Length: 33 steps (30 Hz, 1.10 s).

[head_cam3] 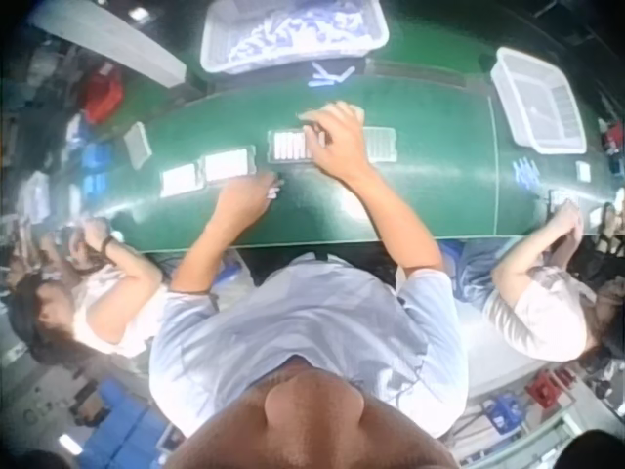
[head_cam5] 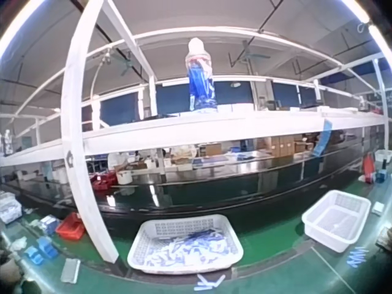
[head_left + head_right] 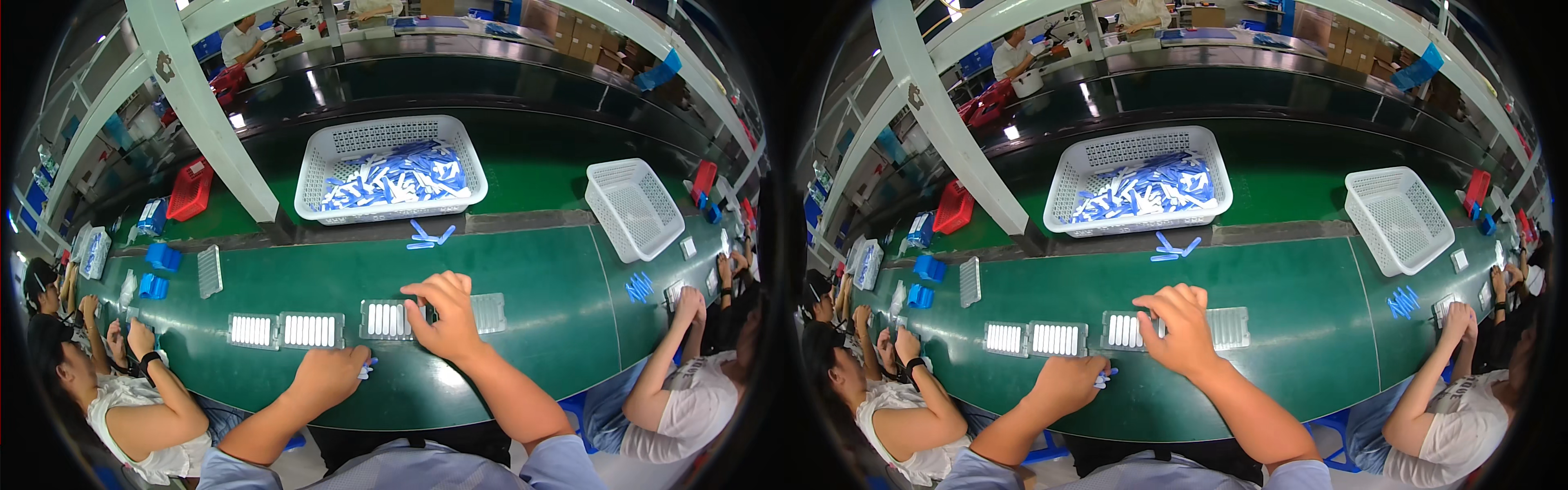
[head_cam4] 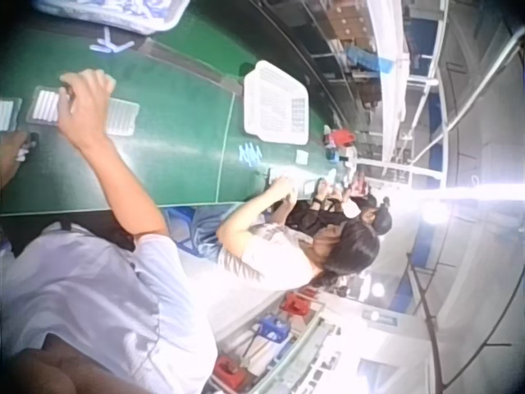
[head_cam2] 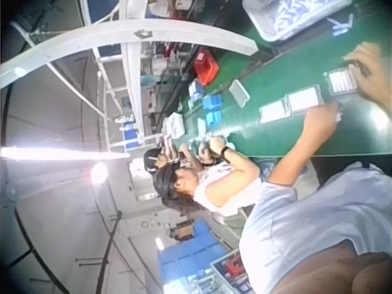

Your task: The person takes components from a basket, removes their blue backings by hand, and places the white strips into slots of clear plastic trays.

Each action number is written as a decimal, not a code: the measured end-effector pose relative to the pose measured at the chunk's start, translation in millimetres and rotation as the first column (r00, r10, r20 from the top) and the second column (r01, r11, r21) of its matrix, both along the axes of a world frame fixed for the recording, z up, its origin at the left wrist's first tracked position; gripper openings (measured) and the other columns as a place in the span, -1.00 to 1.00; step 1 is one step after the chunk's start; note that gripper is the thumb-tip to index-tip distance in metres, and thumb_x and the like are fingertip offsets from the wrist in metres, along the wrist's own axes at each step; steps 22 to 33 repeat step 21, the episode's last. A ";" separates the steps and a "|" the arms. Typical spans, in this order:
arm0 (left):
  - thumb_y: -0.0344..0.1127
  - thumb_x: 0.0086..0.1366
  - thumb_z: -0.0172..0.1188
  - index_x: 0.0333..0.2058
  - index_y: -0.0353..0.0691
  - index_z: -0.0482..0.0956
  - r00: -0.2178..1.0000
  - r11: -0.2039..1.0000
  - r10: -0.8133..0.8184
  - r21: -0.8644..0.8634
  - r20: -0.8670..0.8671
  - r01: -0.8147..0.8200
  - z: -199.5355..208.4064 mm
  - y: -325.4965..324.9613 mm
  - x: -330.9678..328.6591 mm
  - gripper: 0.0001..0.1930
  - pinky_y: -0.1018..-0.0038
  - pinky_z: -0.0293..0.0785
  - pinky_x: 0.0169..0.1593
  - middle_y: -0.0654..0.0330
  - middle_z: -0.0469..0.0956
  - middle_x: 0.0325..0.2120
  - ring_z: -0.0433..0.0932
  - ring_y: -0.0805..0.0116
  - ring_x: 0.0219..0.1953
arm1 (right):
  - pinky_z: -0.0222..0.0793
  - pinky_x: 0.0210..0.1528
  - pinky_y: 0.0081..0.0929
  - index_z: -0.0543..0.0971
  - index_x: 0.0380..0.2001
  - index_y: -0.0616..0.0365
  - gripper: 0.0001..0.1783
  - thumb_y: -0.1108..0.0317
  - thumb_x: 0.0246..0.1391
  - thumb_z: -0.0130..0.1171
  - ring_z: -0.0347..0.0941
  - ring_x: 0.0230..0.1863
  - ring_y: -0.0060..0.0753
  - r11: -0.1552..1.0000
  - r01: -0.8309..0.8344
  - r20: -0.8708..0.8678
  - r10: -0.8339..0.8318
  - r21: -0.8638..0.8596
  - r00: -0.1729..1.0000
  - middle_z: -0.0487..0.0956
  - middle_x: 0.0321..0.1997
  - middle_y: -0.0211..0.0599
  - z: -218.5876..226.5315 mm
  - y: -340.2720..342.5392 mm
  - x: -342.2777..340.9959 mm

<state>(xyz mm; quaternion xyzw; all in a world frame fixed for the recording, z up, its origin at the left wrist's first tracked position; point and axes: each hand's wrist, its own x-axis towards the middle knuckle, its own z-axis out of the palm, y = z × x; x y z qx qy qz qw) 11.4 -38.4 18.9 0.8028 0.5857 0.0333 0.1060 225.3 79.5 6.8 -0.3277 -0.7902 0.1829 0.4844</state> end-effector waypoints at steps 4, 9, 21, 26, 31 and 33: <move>-0.24 0.19 0.31 -0.29 -0.10 0.68 0.961 0.986 0.156 -0.088 0.227 -0.139 24.7 1.4 -7.5 -0.86 0.19 0.57 -0.31 0.07 0.69 -0.45 0.67 0.01 -0.40 | 0.12 -0.09 -0.28 0.65 -0.41 0.02 -0.93 0.40 -0.02 0.34 0.39 -0.35 -0.33 0.997 -0.081 0.110 0.082 -0.008 0.991 0.47 -0.52 -0.49 7.7 -3.6 6.8; -0.26 0.19 0.30 -0.27 -0.09 0.74 0.951 0.978 0.207 -0.032 0.228 -0.205 17.3 -16.4 -11.9 -0.84 0.17 0.59 -0.31 0.03 0.69 -0.43 0.67 -0.01 -0.42 | 0.18 -0.12 -0.24 0.64 -0.59 0.02 -0.82 0.25 0.03 0.30 0.47 -0.34 -0.30 0.991 -0.128 0.440 0.135 -0.046 0.888 0.54 -0.54 -0.43 16.8 -45.5 -13.6; -0.15 0.26 0.27 0.17 -0.22 0.52 0.925 0.945 0.252 -0.279 0.283 -0.172 7.4 -84.2 42.9 -0.48 0.17 0.61 -0.35 -0.01 0.66 -0.50 0.67 -0.02 -0.49 | 0.19 -0.14 -0.31 0.66 -0.55 -0.03 -0.68 -0.03 -0.03 0.38 0.58 -0.32 -0.34 0.962 -0.141 0.743 0.271 -0.235 0.611 0.61 -0.51 -0.43 11.2 -66.3 -7.1; -0.15 0.26 0.27 0.17 -0.22 0.52 0.925 0.945 0.252 -0.279 0.283 -0.172 7.4 -84.2 42.9 -0.48 0.17 0.61 -0.35 -0.01 0.66 -0.50 0.67 -0.02 -0.49 | 0.19 -0.14 -0.31 0.66 -0.55 -0.03 -0.68 -0.03 -0.03 0.38 0.58 -0.32 -0.34 0.962 -0.141 0.743 0.271 -0.235 0.611 0.61 -0.51 -0.43 11.2 -66.3 -7.1; -0.15 0.26 0.27 0.17 -0.22 0.52 0.925 0.945 0.252 -0.279 0.283 -0.172 7.4 -84.2 42.9 -0.48 0.17 0.61 -0.35 -0.01 0.66 -0.50 0.67 -0.02 -0.49 | 0.19 -0.14 -0.31 0.66 -0.55 -0.03 -0.68 -0.03 -0.03 0.38 0.58 -0.32 -0.34 0.962 -0.141 0.743 0.271 -0.235 0.611 0.61 -0.51 -0.43 11.2 -66.3 -7.1; -0.15 0.26 0.27 0.17 -0.22 0.52 0.925 0.945 0.252 -0.279 0.283 -0.172 7.4 -84.2 42.9 -0.48 0.17 0.61 -0.35 -0.01 0.66 -0.50 0.67 -0.02 -0.49 | 0.19 -0.14 -0.31 0.66 -0.55 -0.03 -0.68 -0.03 -0.03 0.38 0.58 -0.32 -0.34 0.962 -0.141 0.743 0.271 -0.235 0.611 0.61 -0.51 -0.43 11.2 -66.3 -7.1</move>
